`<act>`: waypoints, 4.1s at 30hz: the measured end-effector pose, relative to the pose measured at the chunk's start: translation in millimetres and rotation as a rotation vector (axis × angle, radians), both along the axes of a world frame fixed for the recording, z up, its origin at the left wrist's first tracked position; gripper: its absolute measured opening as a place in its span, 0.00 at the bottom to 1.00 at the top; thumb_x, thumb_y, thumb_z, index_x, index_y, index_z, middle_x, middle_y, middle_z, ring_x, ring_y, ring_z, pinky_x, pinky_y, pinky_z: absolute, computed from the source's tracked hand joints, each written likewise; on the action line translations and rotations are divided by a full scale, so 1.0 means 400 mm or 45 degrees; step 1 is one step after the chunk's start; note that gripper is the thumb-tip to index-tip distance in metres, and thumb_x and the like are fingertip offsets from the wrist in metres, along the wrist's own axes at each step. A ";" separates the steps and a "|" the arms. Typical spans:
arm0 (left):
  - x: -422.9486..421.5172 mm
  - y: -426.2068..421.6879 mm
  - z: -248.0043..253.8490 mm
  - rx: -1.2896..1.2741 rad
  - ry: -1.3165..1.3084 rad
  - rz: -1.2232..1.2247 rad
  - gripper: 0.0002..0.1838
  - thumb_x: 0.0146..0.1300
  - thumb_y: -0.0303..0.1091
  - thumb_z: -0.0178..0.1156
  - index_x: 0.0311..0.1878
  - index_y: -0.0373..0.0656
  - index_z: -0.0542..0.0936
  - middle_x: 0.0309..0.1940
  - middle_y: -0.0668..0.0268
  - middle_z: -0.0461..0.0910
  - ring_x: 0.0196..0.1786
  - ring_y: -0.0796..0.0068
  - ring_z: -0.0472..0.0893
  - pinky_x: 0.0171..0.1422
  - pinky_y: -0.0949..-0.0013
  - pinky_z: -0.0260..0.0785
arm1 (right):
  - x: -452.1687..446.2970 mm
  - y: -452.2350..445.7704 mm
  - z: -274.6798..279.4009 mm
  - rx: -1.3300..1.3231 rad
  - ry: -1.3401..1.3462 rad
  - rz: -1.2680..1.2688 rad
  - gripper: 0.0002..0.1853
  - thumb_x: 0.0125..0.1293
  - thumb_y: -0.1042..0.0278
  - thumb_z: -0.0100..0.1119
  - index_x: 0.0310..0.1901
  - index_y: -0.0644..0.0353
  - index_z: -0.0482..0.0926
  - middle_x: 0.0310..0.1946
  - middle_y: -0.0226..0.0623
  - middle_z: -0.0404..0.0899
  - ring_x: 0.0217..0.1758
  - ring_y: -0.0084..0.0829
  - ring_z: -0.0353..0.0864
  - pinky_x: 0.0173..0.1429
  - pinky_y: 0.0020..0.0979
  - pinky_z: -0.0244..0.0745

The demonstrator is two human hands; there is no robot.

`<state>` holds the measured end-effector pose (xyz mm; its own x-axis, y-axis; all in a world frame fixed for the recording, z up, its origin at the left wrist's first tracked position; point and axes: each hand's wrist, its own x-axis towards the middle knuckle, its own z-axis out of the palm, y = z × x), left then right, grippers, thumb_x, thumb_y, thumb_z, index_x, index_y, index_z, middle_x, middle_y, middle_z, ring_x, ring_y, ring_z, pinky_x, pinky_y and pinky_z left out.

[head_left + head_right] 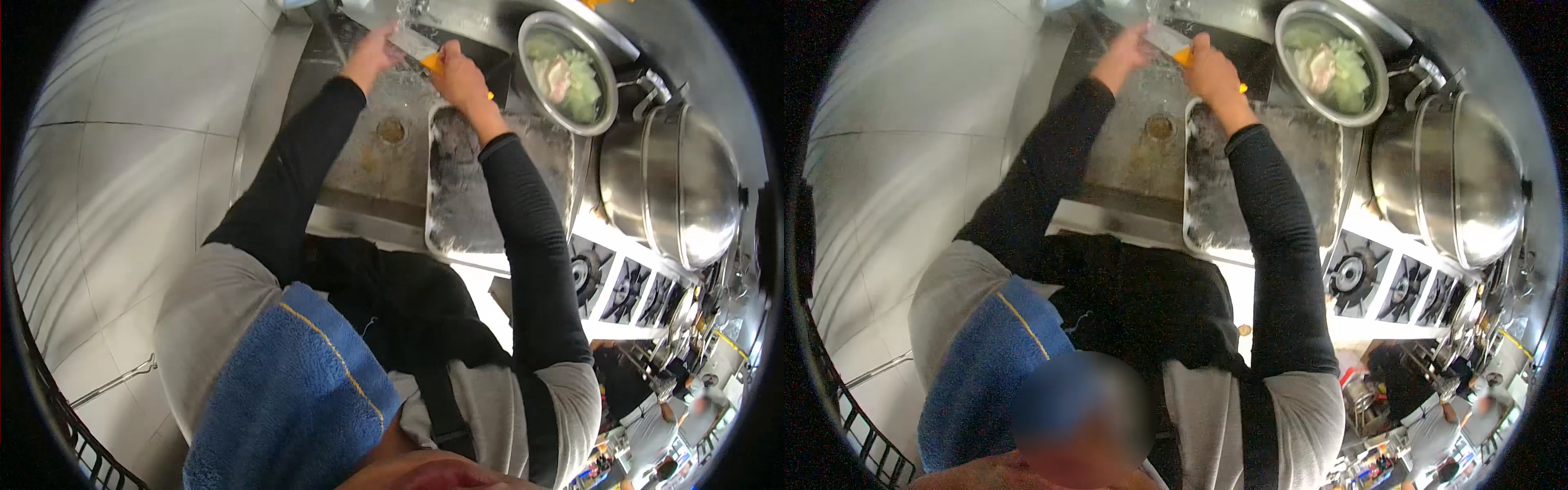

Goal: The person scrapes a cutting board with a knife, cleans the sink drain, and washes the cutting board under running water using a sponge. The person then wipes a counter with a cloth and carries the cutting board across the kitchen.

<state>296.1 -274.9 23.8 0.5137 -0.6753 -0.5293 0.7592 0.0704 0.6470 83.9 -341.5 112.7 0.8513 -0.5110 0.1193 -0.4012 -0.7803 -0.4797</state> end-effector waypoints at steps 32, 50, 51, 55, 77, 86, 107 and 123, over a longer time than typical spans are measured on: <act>0.352 -0.073 0.215 0.069 -1.005 -0.381 0.30 0.67 0.38 0.67 0.68 0.35 0.71 0.66 0.60 0.75 0.70 0.68 0.73 0.73 0.65 0.63 | -0.929 0.274 0.030 0.233 -0.396 -0.763 0.21 0.61 0.69 0.65 0.54 0.56 0.70 0.45 0.46 0.81 0.49 0.47 0.83 0.52 0.41 0.78; -0.310 0.428 0.034 0.910 -2.097 -0.950 0.26 0.66 0.39 0.64 0.67 0.42 0.77 0.62 0.58 0.79 0.61 0.66 0.80 0.65 0.65 0.70 | -2.162 0.169 -0.327 -0.001 0.079 -1.519 0.21 0.75 0.56 0.50 0.62 0.59 0.74 0.42 0.51 0.85 0.47 0.54 0.84 0.47 0.48 0.78; -0.365 0.447 0.076 0.945 -2.179 -0.920 0.21 0.67 0.37 0.62 0.63 0.45 0.80 0.58 0.58 0.82 0.56 0.63 0.82 0.61 0.62 0.73 | -2.210 0.146 -0.366 0.323 -0.098 -1.526 0.22 0.77 0.56 0.45 0.64 0.58 0.73 0.47 0.49 0.85 0.48 0.48 0.86 0.49 0.46 0.79; -0.334 0.527 0.116 0.908 -2.631 -0.744 0.17 0.70 0.46 0.56 0.42 0.43 0.86 0.43 0.57 0.85 0.47 0.50 0.82 0.51 0.54 0.74 | -2.301 0.045 -0.484 0.267 -0.028 -1.511 0.25 0.70 0.59 0.58 0.66 0.59 0.71 0.62 0.52 0.75 0.66 0.51 0.74 0.67 0.43 0.71; -0.265 0.528 -0.466 1.006 0.245 0.016 0.31 0.73 0.40 0.58 0.74 0.42 0.61 0.64 0.56 0.69 0.64 0.58 0.73 0.67 0.49 0.69 | -0.858 0.169 -0.100 0.109 0.702 -0.464 0.56 0.55 0.37 0.72 0.77 0.59 0.53 0.77 0.68 0.45 0.81 0.62 0.44 0.81 0.53 0.46; -0.327 0.388 -0.973 1.407 -1.283 -1.300 0.12 0.71 0.34 0.55 0.51 0.37 0.78 0.44 0.56 0.80 0.47 0.61 0.82 0.51 0.56 0.76 | -0.812 0.168 -0.096 0.195 0.713 -0.530 0.55 0.54 0.45 0.76 0.78 0.52 0.54 0.79 0.60 0.44 0.80 0.61 0.50 0.75 0.54 0.61; -0.119 0.231 -0.934 1.244 -1.113 -1.230 0.16 0.72 0.36 0.58 0.59 0.41 0.78 0.48 0.55 0.80 0.49 0.54 0.80 0.58 0.53 0.77 | -0.813 0.159 -0.098 0.280 0.691 -0.580 0.57 0.51 0.49 0.78 0.79 0.50 0.54 0.80 0.56 0.41 0.82 0.57 0.46 0.77 0.51 0.58; -0.400 0.208 -0.837 0.688 -1.594 -1.632 0.17 0.66 0.38 0.65 0.55 0.42 0.84 0.46 0.52 0.83 0.48 0.53 0.82 0.59 0.46 0.75 | -0.806 0.165 -0.093 0.275 0.694 -0.553 0.55 0.53 0.47 0.77 0.78 0.53 0.55 0.79 0.60 0.43 0.82 0.56 0.47 0.77 0.49 0.57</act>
